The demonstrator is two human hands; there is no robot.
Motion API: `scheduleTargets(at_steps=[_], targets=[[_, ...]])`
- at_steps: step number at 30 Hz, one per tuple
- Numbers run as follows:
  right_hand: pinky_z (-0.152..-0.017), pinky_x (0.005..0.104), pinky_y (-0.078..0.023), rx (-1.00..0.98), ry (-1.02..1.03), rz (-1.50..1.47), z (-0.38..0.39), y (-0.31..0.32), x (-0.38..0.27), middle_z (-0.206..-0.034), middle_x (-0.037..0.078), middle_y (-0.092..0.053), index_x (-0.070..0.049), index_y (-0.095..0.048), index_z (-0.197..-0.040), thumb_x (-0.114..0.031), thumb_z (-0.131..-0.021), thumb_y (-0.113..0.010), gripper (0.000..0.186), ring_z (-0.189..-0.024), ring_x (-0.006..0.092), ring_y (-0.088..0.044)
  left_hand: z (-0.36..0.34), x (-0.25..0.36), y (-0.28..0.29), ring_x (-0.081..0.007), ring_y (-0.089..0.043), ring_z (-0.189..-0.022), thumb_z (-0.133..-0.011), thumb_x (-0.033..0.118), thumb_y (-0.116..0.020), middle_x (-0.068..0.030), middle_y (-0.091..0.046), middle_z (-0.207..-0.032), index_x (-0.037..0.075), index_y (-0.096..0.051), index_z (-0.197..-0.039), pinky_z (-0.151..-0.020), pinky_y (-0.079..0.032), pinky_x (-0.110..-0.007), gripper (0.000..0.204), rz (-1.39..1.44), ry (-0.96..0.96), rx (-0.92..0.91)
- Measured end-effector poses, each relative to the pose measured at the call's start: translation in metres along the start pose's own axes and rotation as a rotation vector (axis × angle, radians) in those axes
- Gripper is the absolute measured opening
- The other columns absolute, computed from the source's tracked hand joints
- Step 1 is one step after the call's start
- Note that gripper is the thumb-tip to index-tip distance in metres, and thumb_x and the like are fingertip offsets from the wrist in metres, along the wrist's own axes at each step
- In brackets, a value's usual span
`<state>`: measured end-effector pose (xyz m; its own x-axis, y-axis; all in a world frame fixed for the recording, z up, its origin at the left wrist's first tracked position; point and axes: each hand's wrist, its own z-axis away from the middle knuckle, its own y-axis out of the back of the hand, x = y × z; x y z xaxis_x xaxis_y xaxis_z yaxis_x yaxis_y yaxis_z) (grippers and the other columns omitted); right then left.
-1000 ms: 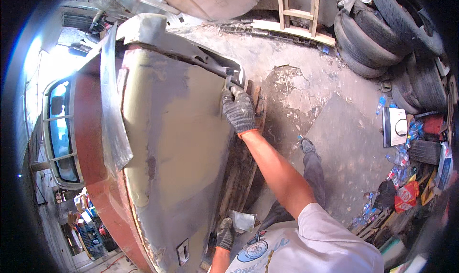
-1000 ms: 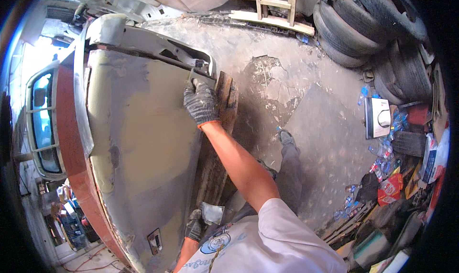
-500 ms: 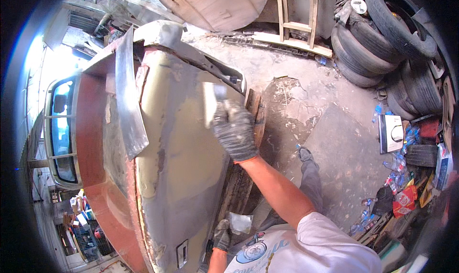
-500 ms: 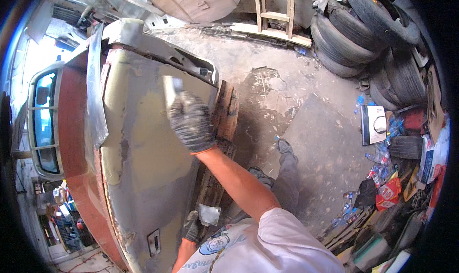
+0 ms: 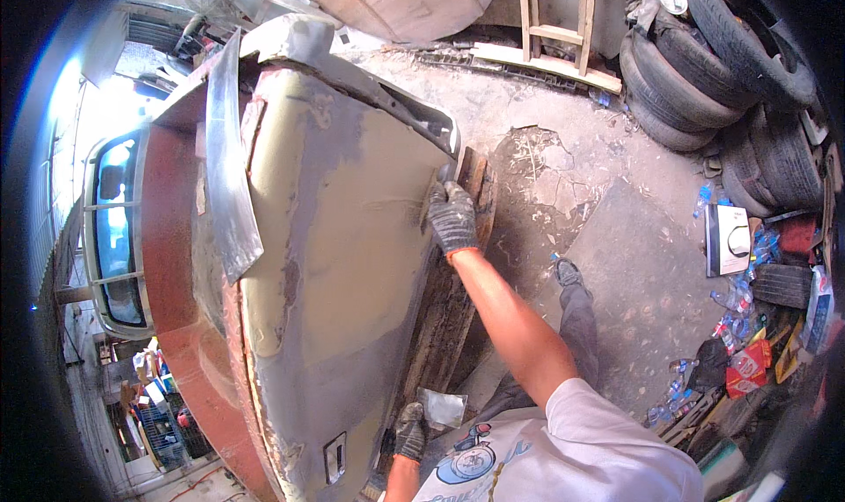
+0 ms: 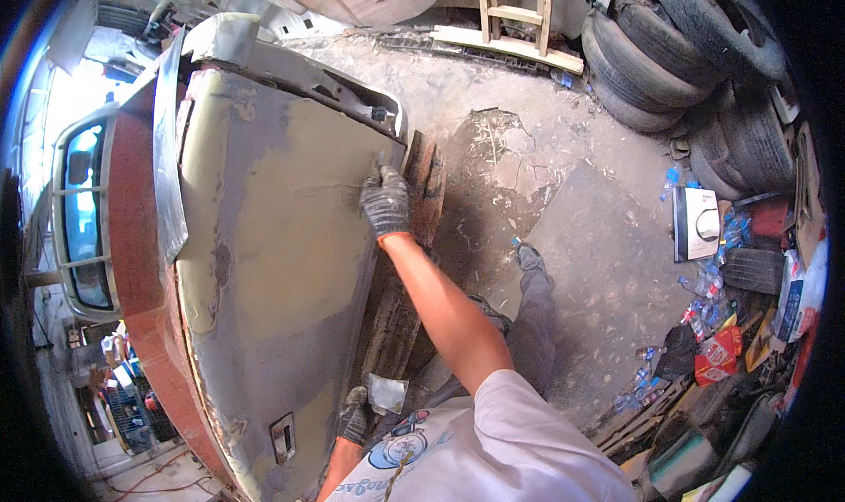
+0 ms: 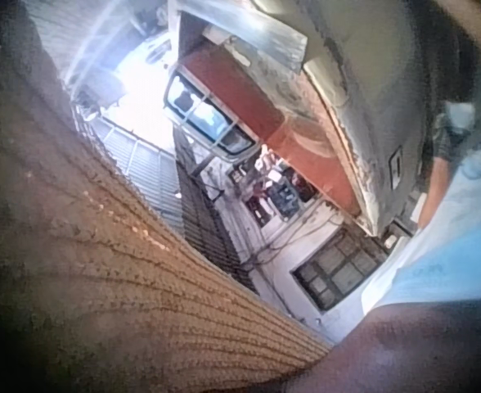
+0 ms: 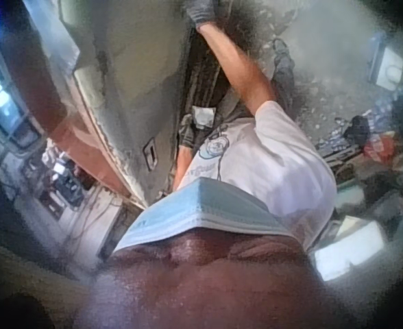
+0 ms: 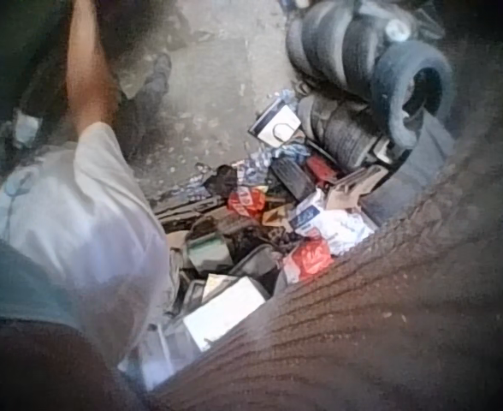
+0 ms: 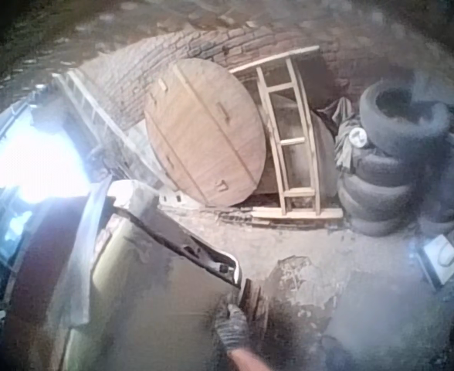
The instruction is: The person applies a thick paste-like body filler to a car door using a metal spreader. They repeatedly scoop filler onto the spreader and smooth it over the door surface, working along the edges and flat areas.
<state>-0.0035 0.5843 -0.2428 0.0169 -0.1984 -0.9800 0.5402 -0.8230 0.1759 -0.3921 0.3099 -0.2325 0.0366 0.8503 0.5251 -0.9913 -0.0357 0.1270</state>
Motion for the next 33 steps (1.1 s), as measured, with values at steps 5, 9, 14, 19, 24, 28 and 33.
scheduleTargets(at_steps=[5, 9, 14, 19, 24, 28, 33], targets=[[-0.067, 0.0441, -0.049, 0.086, 0.199, -0.025, 0.017, 0.022, -0.104, -0.076, 0.023, -0.062, 0.0, -0.064, -0.084, -0.022, -0.087, -0.06, 0.023, -0.072, 0.0399, -0.061, 0.005, 0.012, -0.02, -0.0165, -0.056, -0.087, -0.092, 0.027, -0.06, -0.0004, -0.063, -0.097, 0.009, -0.067, -0.099, -0.083, -0.047, -0.032, 0.021, 0.071, 0.003, -0.063], [-0.063, 0.0456, -0.049, 0.154, 0.346, -0.023, 0.017, 0.031, -0.17, -0.072, 0.021, -0.061, 0.0, -0.063, -0.08, -0.021, -0.086, -0.062, 0.022, -0.067, 0.0387, -0.06, 0.002, 0.019, -0.026, -0.0162, -0.056, -0.092, -0.092, 0.028, -0.06, -0.0009, -0.063, -0.102, 0.008, -0.066, -0.104, -0.086, -0.046, -0.032, 0.025, 0.015, -0.038, -0.057], [-0.059, 0.0449, -0.046, 0.03, 0.37, -0.096, 0.014, 0.053, -0.14, -0.064, 0.018, -0.055, -0.002, -0.055, -0.074, -0.015, -0.087, -0.057, 0.019, -0.062, 0.0367, -0.057, -0.018, 0.009, -0.013, -0.0142, -0.054, -0.091, -0.093, 0.025, -0.058, -0.0003, -0.062, -0.099, 0.008, -0.067, -0.102, -0.085, -0.044, -0.031, 0.021, -0.012, -0.03, -0.045], [-0.073, 0.0434, -0.048, -0.108, 0.059, 0.098, -0.001, 0.06, -0.007, -0.082, 0.023, -0.064, 0.0, -0.063, -0.088, -0.021, -0.09, -0.052, 0.024, -0.079, 0.0373, -0.062, -0.015, -0.002, 0.001, -0.0131, -0.054, -0.087, -0.092, 0.022, -0.06, 0.0014, -0.062, -0.093, 0.009, -0.067, -0.093, -0.084, -0.045, -0.031, 0.014, 0.049, -0.015, -0.069], [-0.077, 0.0348, -0.048, -0.146, -0.202, 0.014, 0.006, 0.033, 0.078, -0.092, 0.022, -0.068, 0.0, -0.067, -0.101, -0.024, -0.092, -0.053, 0.029, -0.08, 0.0248, -0.064, 0.0, -0.002, 0.003, -0.0134, -0.055, -0.086, -0.092, 0.023, -0.061, 0.0016, -0.062, -0.094, 0.01, -0.067, -0.094, -0.084, -0.046, -0.031, 0.014, 0.058, 0.014, -0.031], [-0.076, 0.0367, -0.049, -0.183, -0.206, 0.019, 0.015, 0.025, 0.084, -0.09, 0.023, -0.067, 0.001, -0.067, -0.099, -0.024, -0.091, -0.054, 0.029, -0.08, 0.0297, -0.064, 0.004, -0.002, 0.002, -0.0143, -0.056, -0.087, -0.092, 0.024, -0.061, 0.0014, -0.062, -0.095, 0.011, -0.066, -0.095, -0.084, -0.048, -0.032, 0.014, 0.045, -0.023, 0.016], [-0.076, 0.0424, -0.048, -0.23, -0.233, 0.05, 0.012, 0.018, 0.072, -0.089, 0.024, -0.066, 0.001, -0.066, -0.096, -0.026, -0.091, -0.054, 0.03, -0.087, 0.0383, -0.064, 0.008, 0.003, 0.003, -0.0161, -0.058, -0.089, -0.091, 0.024, -0.061, -0.0009, -0.063, -0.098, 0.01, -0.065, -0.1, -0.084, -0.05, -0.033, 0.017, 0.068, 0.029, -0.034]])
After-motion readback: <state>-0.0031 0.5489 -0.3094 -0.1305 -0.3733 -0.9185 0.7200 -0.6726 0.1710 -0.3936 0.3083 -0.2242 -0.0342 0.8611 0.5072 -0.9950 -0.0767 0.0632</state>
